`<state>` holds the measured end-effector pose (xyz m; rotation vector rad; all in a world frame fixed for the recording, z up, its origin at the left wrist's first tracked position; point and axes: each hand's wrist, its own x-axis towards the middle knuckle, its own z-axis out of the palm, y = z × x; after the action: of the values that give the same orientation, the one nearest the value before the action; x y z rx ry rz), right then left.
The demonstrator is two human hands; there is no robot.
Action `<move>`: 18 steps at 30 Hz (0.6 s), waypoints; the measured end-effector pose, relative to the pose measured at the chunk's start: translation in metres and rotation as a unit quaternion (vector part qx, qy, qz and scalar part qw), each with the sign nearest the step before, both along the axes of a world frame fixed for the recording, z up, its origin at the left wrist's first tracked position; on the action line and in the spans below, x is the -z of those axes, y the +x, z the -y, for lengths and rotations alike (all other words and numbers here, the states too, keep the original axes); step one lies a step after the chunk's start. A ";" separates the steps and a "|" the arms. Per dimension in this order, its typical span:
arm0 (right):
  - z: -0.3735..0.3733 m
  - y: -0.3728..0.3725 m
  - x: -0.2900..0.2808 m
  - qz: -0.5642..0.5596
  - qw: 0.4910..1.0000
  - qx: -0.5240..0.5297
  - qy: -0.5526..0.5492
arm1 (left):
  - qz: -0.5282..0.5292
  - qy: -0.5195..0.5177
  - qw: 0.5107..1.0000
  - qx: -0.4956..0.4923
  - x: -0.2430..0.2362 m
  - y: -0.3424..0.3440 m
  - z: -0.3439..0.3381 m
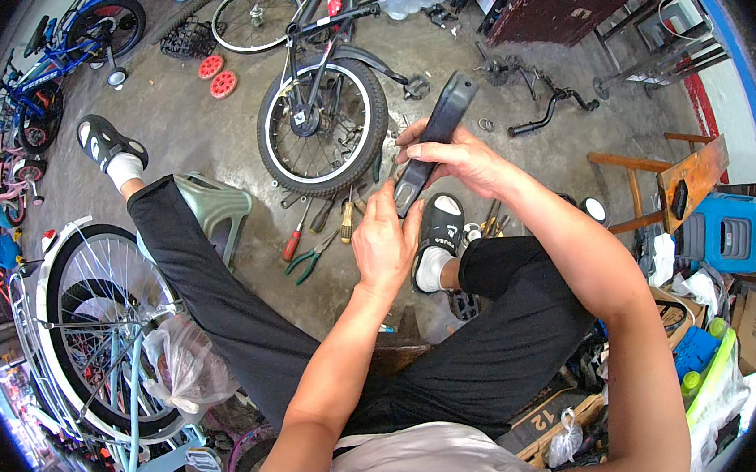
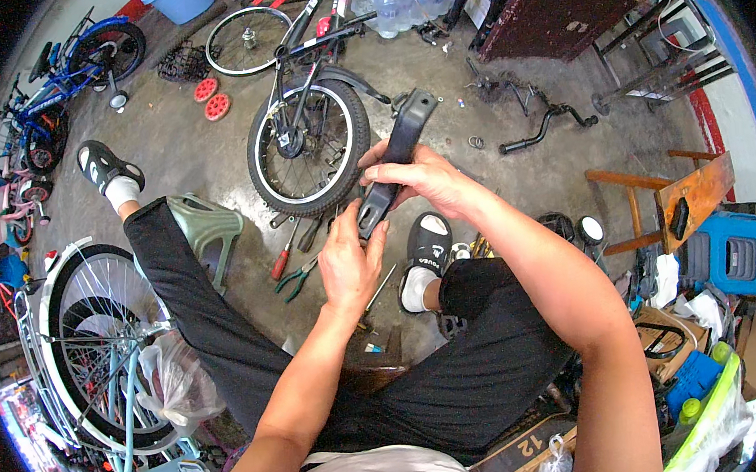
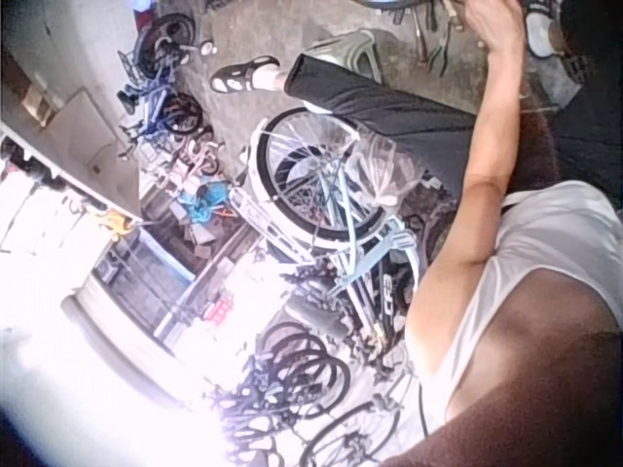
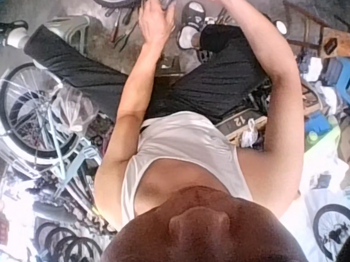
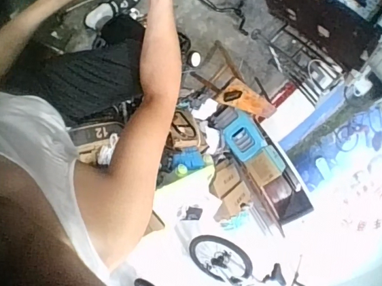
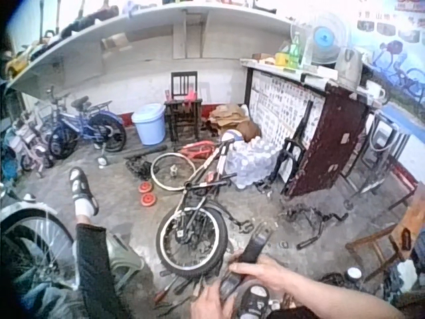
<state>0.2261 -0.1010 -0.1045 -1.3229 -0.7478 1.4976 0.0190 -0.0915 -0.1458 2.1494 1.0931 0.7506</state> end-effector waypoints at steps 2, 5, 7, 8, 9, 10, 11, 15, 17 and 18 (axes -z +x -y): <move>-0.001 0.000 -0.001 0.007 1.000 -0.008 0.004 | 0.034 -0.022 0.999 -0.010 0.002 -0.002 -0.004; 0.000 0.003 0.007 -0.051 0.998 0.002 0.032 | 0.098 -0.166 0.981 -0.039 -0.007 -0.001 -0.009; 0.000 0.007 0.014 -0.055 0.997 0.002 0.054 | 0.109 -0.161 0.980 -0.038 -0.009 -0.003 -0.011; -0.001 0.009 0.015 -0.073 0.996 0.007 0.060 | 0.143 -0.188 0.970 -0.051 -0.010 -0.004 -0.013; -0.001 0.010 0.016 -0.090 0.994 0.011 0.066 | 0.176 -0.215 0.959 -0.064 -0.011 -0.005 -0.014; -0.001 0.009 0.009 -0.073 0.995 -0.002 0.066 | 0.170 -0.223 0.957 -0.075 -0.009 -0.007 -0.021; -0.001 0.009 0.007 -0.073 0.995 -0.003 0.064 | 0.191 -0.224 0.952 -0.086 -0.009 -0.012 -0.024; -0.001 0.011 0.001 -0.072 0.996 -0.002 0.056 | 0.183 -0.173 0.961 -0.113 -0.009 -0.026 -0.040; -0.001 0.012 -0.004 -0.073 0.996 0.001 0.056 | 0.184 -0.148 0.964 -0.120 -0.013 -0.026 -0.039; -0.001 0.012 -0.003 -0.075 0.995 0.002 0.058 | 0.172 -0.146 0.968 -0.112 -0.016 -0.026 -0.037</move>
<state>0.2383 -0.0997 -0.1018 -1.1115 -0.7248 1.5088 -0.0069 -0.0543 -0.1298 1.5945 1.1845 0.9578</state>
